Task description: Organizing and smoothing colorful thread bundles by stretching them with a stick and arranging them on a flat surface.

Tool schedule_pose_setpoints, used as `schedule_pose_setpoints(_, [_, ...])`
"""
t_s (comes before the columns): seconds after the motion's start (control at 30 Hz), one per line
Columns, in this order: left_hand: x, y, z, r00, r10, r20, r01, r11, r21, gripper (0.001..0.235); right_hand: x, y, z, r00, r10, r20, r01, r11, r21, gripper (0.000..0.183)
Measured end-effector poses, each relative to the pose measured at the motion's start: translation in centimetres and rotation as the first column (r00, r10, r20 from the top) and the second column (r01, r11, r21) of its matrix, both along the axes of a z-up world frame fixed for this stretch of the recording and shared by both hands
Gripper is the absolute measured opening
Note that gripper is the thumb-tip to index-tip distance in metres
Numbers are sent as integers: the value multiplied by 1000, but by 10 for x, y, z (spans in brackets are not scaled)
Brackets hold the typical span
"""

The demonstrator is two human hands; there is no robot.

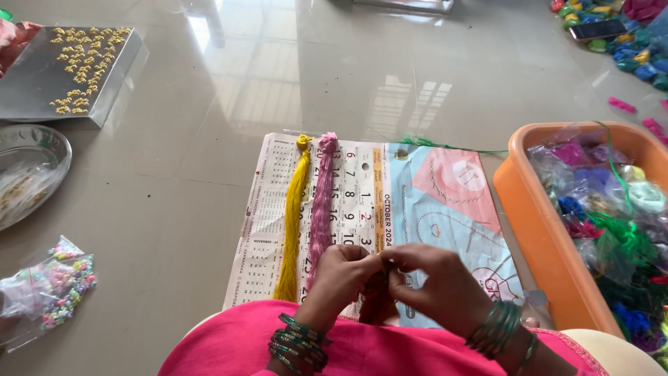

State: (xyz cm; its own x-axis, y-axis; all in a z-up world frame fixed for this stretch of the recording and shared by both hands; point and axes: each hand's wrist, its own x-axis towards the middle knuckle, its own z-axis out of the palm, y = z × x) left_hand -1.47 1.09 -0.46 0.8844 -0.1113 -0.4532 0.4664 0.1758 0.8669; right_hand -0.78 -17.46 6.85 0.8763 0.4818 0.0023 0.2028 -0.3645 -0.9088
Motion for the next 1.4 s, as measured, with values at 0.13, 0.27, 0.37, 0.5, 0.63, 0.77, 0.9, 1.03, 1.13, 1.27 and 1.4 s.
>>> schedule_pose_setpoints(0.13, [2,-1,-11,992,-33,119,32,999,8,29,-8,2,-6,883,148,446,9,943,-332,25])
schedule_pose_setpoints(0.27, [-5,-1,27,981,-52,185,6,971,238,18,-7,6,-5,766,195,613,140,879,-456,28])
schedule_pose_setpoints(0.37, [-10,3,49,847,-236,477,-153,750,643,20,-9,3,-8,678,93,729,240,910,-339,27])
schedule_pose_setpoints(0.5, [0,1,4,917,-254,309,52,841,538,20,4,-15,-30,929,-269,253,284,958,-26,11])
schedule_pose_setpoints(0.63, [0,-3,5,993,21,120,16,954,-300,32,25,-32,-48,846,-141,-514,400,805,437,22])
schedule_pose_setpoints(0.77, [-10,-14,20,994,-51,94,98,792,-603,35,27,-31,-26,802,-88,-591,431,771,470,31])
schedule_pose_setpoints(0.9, [-4,-27,6,997,-33,66,59,888,-456,34,46,-40,-37,812,-48,-582,418,743,522,36])
schedule_pose_setpoints(1.03, [8,-16,-21,982,188,30,-135,799,-586,17,63,-66,-77,856,-138,-497,264,945,192,47])
schedule_pose_setpoints(1.13, [13,8,-8,945,318,79,-231,817,-528,15,56,-53,-85,937,121,-328,-194,960,-200,67])
schedule_pose_setpoints(1.27, [18,52,-14,889,309,339,-382,907,177,13,52,-36,-117,944,111,-311,-293,719,-630,78])
schedule_pose_setpoints(1.4, [21,50,-27,910,351,219,-389,906,165,18,57,-21,-172,952,176,-252,-291,779,-555,68])
